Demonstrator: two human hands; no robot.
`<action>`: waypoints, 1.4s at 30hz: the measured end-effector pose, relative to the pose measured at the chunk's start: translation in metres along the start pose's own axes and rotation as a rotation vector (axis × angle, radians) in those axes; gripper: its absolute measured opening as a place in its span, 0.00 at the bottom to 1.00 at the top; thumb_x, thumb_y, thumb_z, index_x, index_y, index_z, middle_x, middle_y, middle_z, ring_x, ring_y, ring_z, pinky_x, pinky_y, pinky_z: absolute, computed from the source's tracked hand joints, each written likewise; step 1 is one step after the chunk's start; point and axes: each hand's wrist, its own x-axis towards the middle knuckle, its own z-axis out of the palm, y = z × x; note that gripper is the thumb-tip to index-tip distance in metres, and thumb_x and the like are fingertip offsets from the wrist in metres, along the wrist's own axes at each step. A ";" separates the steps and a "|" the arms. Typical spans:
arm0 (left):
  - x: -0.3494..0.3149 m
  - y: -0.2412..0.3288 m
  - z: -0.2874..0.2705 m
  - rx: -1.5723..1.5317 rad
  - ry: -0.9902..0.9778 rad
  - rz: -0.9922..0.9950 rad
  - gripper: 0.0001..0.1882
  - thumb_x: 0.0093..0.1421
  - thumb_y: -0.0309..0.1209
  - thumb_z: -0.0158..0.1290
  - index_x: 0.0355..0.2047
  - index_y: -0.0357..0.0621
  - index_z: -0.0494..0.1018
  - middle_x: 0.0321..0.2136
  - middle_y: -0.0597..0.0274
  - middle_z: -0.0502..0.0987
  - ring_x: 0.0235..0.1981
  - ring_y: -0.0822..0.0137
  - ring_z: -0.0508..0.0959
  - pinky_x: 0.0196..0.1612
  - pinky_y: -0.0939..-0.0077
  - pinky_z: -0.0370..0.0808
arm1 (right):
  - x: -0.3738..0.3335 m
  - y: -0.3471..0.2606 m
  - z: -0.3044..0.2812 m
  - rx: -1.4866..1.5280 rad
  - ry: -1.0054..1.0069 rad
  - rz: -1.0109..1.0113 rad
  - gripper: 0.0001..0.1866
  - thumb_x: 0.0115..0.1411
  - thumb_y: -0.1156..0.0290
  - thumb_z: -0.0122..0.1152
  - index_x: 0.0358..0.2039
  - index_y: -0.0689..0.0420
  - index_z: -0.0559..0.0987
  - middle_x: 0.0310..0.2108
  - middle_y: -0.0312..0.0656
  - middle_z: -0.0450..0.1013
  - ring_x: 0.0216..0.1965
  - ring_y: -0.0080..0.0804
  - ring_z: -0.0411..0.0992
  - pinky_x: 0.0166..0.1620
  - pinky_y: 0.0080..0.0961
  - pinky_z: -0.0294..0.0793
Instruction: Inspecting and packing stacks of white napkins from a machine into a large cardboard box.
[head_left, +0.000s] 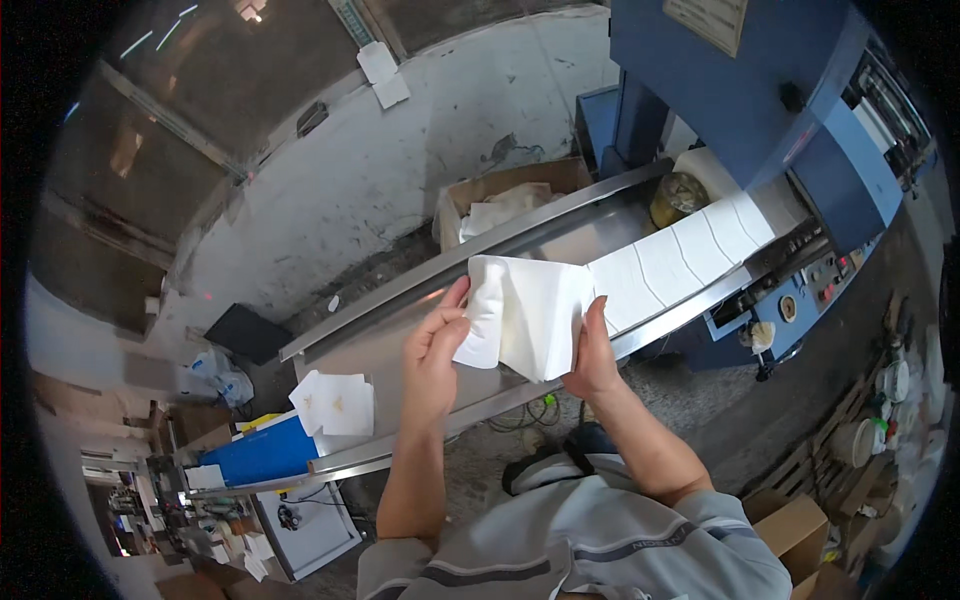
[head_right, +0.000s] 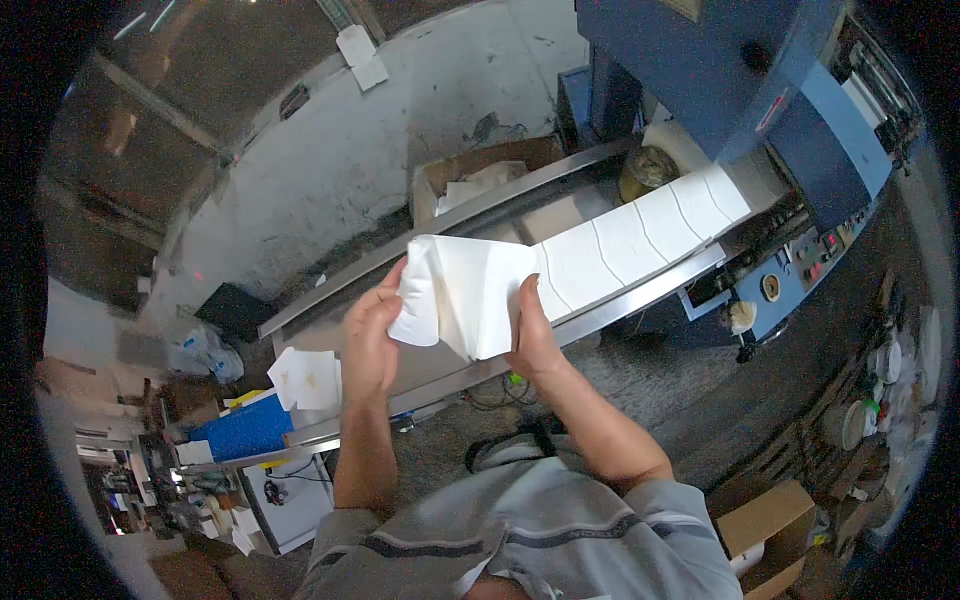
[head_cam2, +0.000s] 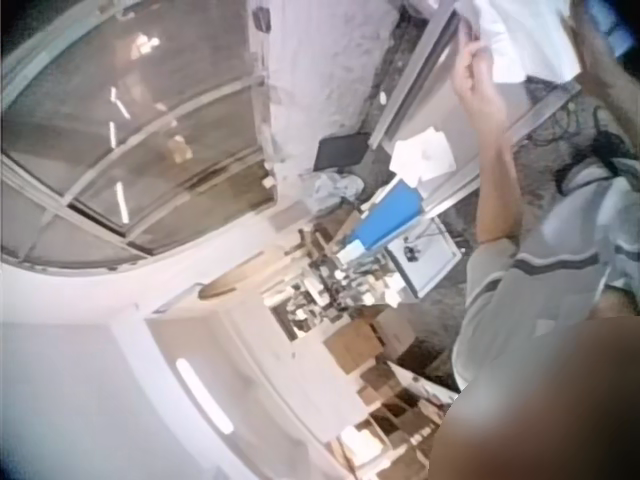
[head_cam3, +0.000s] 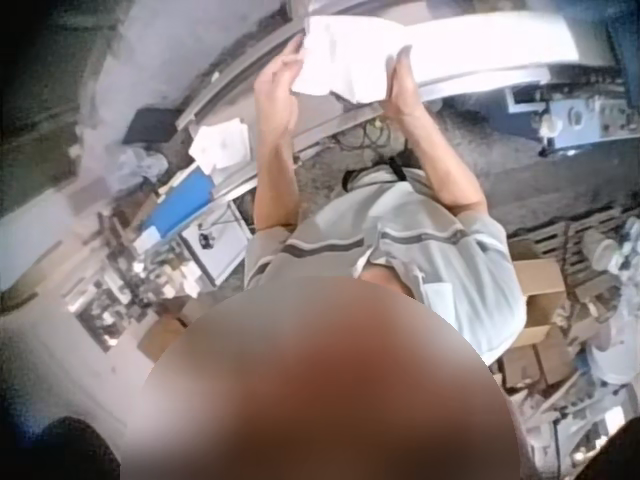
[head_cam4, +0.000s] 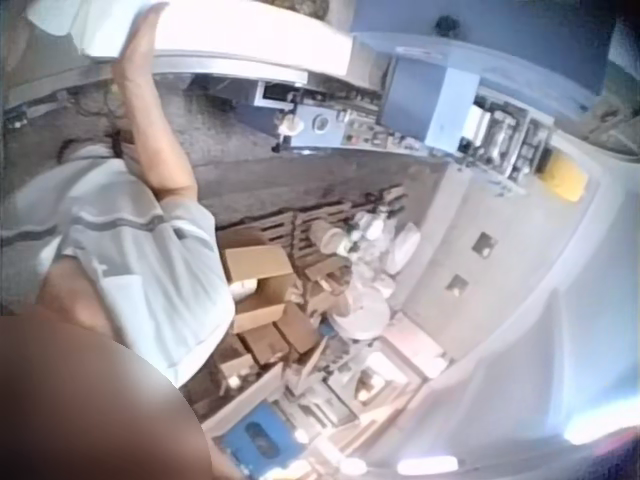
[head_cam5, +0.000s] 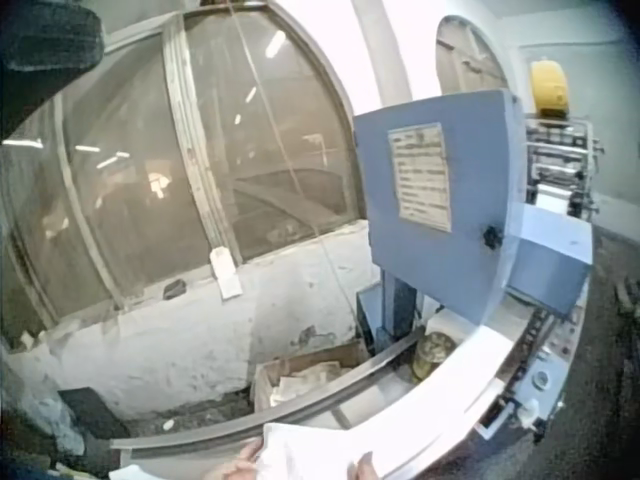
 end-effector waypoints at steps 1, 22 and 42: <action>0.003 -0.001 -0.005 0.005 -0.001 -0.002 0.10 0.61 0.24 0.46 0.38 0.31 0.75 0.58 0.44 0.68 0.57 0.64 0.70 0.57 0.72 0.66 | 0.001 -0.001 -0.004 0.005 0.000 0.000 0.43 0.65 0.34 0.21 0.67 0.57 0.53 0.63 0.46 0.61 0.62 0.41 0.63 0.64 0.40 0.62; 0.157 -0.011 -0.046 -0.432 0.130 -0.118 0.22 0.66 0.35 0.40 0.55 0.33 0.66 0.54 0.47 0.71 0.54 0.52 0.72 0.57 0.53 0.68 | -0.012 -0.045 -0.039 0.216 0.013 -0.077 0.49 0.61 0.28 0.30 0.65 0.60 0.58 0.61 0.47 0.63 0.61 0.46 0.63 0.63 0.44 0.62; 0.011 -0.021 0.050 0.610 -0.011 0.174 0.11 0.64 0.32 0.52 0.40 0.34 0.69 0.35 0.55 0.80 0.36 0.67 0.79 0.37 0.71 0.74 | 0.009 -0.010 -0.018 0.088 -0.006 -0.122 0.39 0.68 0.39 0.31 0.64 0.60 0.57 0.60 0.47 0.64 0.60 0.38 0.65 0.61 0.36 0.64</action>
